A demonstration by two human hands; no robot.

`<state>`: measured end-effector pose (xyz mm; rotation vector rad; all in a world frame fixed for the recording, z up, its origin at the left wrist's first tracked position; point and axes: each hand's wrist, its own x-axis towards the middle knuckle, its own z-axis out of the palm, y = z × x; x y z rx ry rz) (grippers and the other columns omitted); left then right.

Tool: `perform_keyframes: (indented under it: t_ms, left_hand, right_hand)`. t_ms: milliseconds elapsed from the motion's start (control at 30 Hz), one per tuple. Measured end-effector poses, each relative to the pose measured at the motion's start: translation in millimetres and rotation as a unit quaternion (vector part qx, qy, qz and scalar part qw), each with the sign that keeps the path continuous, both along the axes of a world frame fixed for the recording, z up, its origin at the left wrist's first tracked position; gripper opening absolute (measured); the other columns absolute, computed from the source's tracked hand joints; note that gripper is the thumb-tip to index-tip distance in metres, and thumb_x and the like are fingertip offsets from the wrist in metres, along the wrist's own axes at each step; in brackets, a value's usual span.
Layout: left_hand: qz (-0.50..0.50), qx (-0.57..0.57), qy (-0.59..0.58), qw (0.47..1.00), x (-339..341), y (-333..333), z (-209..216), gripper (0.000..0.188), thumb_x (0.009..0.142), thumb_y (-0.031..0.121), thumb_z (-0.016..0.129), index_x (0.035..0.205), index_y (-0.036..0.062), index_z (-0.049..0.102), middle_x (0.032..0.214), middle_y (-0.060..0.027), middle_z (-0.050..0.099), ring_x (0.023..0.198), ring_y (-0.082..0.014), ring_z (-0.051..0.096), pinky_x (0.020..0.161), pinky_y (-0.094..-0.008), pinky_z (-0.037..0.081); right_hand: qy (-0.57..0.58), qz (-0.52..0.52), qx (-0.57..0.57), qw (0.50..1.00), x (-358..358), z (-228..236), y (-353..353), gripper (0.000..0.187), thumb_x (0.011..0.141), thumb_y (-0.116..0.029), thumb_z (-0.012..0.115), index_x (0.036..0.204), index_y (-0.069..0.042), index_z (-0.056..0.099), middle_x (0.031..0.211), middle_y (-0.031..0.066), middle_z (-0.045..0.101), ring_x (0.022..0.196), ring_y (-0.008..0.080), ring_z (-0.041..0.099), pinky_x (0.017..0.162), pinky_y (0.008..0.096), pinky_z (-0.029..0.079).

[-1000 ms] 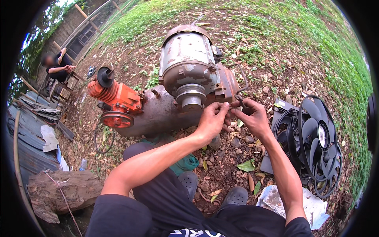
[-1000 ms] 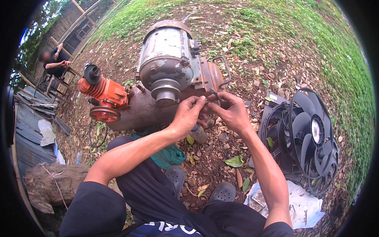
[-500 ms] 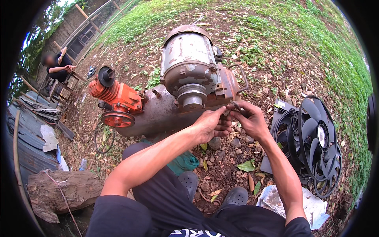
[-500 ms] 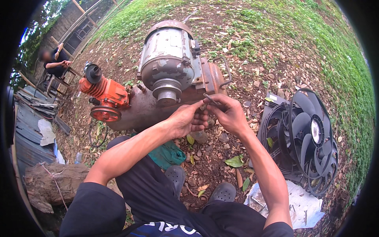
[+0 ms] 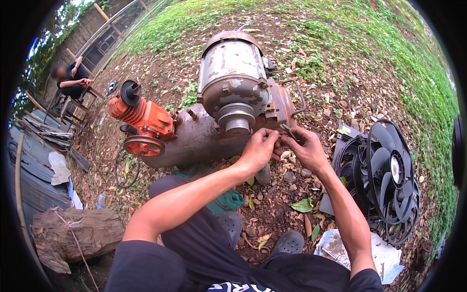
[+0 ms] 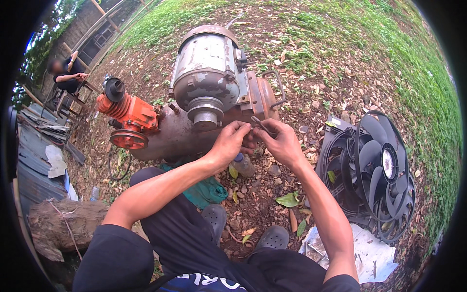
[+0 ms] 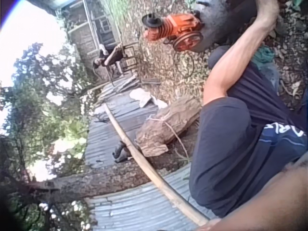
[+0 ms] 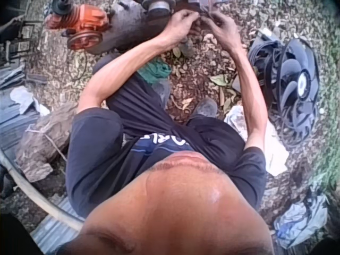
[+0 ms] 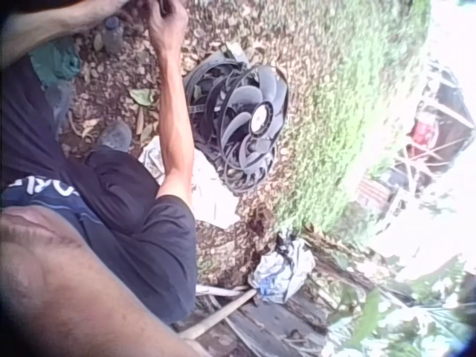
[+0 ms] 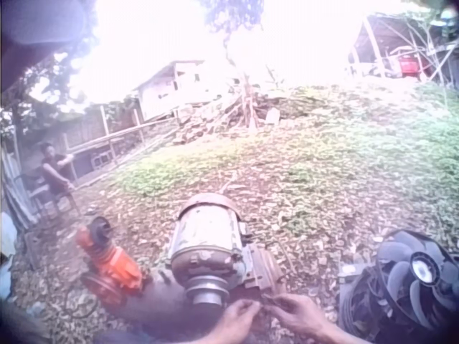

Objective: The person assembles a motor and engine setup by hand, securing bolts and tightening nuts on the motor housing. They then place a drive belt around the pulleys of the engine and motor, adjusting it into position.

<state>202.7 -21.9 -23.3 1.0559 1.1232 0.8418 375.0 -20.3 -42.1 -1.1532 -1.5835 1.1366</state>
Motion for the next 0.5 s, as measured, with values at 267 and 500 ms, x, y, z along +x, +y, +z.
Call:
perform_keyframes:
  t_ms: [267,500]
  left_hand:
    - [-0.011,-0.11,0.063,0.992,-10.2,11.6,-8.4,0.039,0.101,0.04,0.04,0.079,0.0087,0.049,0.068,0.0006,0.05,0.06,-0.0125,0.055,0.055,-0.0288,0.049]
    - [0.047,-0.11,-0.065,0.991,1.0,10.1,-8.5,0.03,0.101,0.031,0.042,0.104,0.0027,0.053,0.085,-0.0045,0.054,0.068,-0.0138,0.056,0.062,-0.0283,0.051]
  right_hand:
    - [0.013,0.001,-0.035,0.999,-0.5,12.6,-6.4,0.023,0.088,-0.015,0.069,0.106,-0.001,0.064,0.086,0.0013,0.067,0.08,0.0068,0.06,0.068,0.0237,0.047]
    - [0.074,-0.097,-0.003,0.993,-5.5,-14.3,1.3,0.026,0.09,-0.018,0.068,0.109,-0.001,0.064,0.087,0.0035,0.069,0.081,0.008,0.061,0.071,0.0243,0.049]
